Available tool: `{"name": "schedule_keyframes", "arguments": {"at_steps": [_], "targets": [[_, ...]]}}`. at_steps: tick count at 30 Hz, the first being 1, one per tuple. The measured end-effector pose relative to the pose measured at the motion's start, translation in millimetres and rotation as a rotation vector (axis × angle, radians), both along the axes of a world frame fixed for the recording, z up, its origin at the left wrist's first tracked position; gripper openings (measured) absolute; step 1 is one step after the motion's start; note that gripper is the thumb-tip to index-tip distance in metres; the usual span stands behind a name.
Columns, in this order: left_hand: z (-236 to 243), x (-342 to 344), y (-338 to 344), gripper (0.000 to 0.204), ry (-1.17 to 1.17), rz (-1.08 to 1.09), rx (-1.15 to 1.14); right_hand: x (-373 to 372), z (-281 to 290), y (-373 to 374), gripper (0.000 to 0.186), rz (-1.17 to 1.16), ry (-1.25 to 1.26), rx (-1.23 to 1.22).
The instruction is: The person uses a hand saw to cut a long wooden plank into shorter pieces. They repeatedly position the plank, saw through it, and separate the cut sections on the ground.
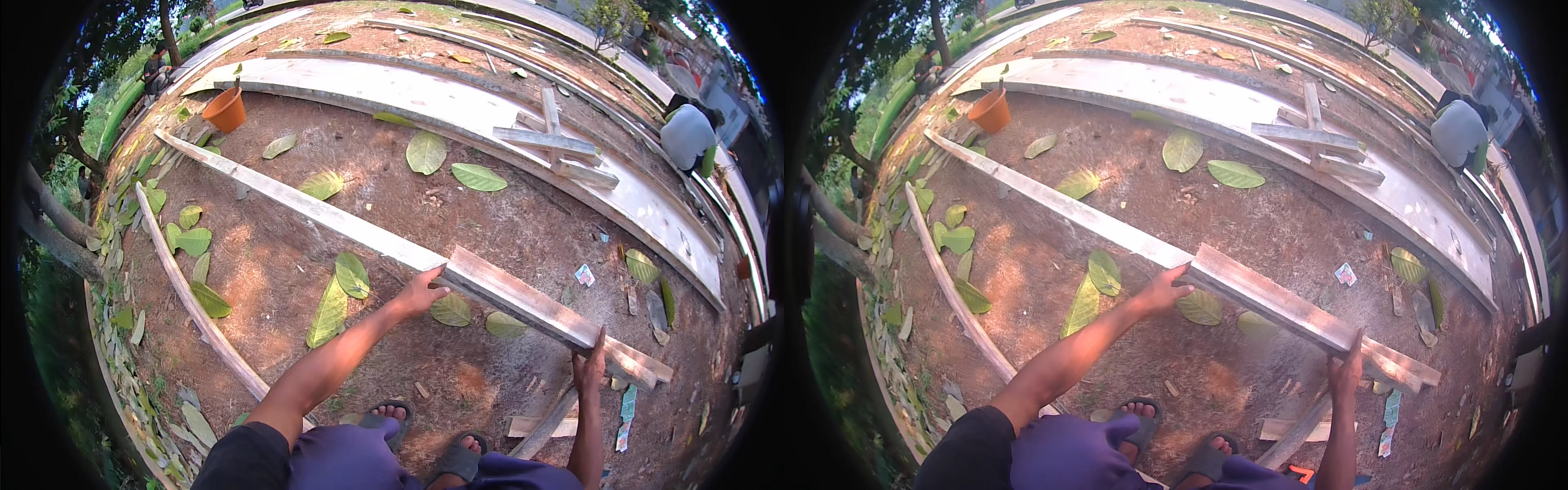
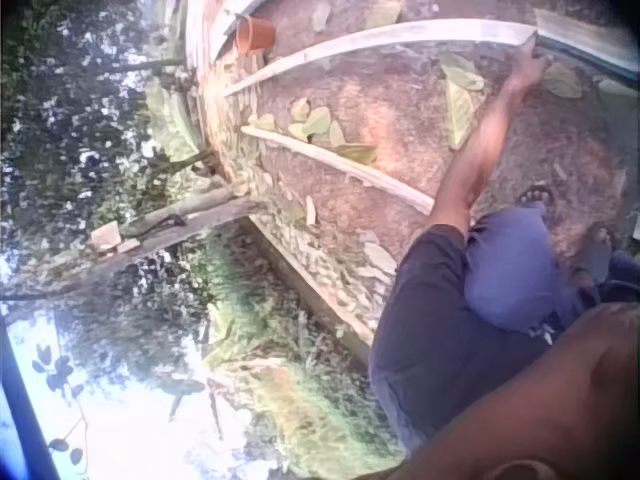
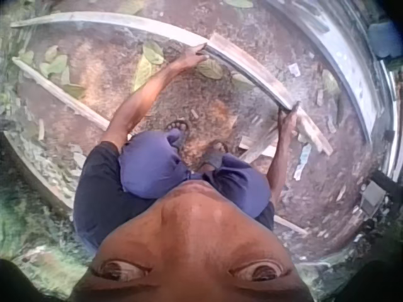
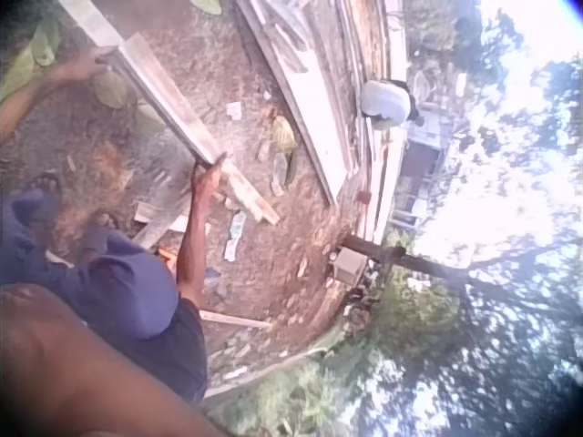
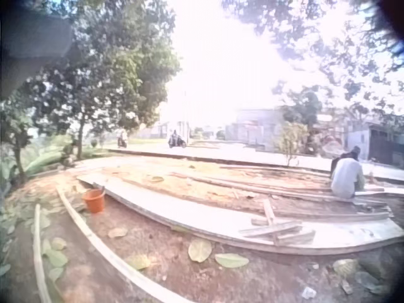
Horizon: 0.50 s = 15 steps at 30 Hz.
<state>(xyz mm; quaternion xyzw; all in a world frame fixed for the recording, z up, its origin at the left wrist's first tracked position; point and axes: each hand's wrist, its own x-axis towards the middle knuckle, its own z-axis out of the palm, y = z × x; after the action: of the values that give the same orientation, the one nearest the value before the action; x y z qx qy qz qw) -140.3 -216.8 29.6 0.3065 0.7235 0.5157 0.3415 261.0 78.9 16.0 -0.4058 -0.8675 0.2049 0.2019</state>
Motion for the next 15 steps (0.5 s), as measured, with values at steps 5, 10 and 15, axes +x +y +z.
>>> {"name": "schedule_keyframes", "arguments": {"at_steps": [5, 10, 15], "targets": [[-29, 28, -2, 0.076, -0.222, 0.097, 0.108, 4, 3, 5, 0.107, 0.071, -0.176, -0.043], [-55, 55, 10, 0.077, -0.2, 0.245, 0.135, 13, 17, 16, 0.105, 0.11, -0.239, -0.042], [-37, 57, 1, 0.072, -0.339, 0.351, 0.189, 9, 31, 32, 0.089, 0.175, -0.255, -0.203]]}}
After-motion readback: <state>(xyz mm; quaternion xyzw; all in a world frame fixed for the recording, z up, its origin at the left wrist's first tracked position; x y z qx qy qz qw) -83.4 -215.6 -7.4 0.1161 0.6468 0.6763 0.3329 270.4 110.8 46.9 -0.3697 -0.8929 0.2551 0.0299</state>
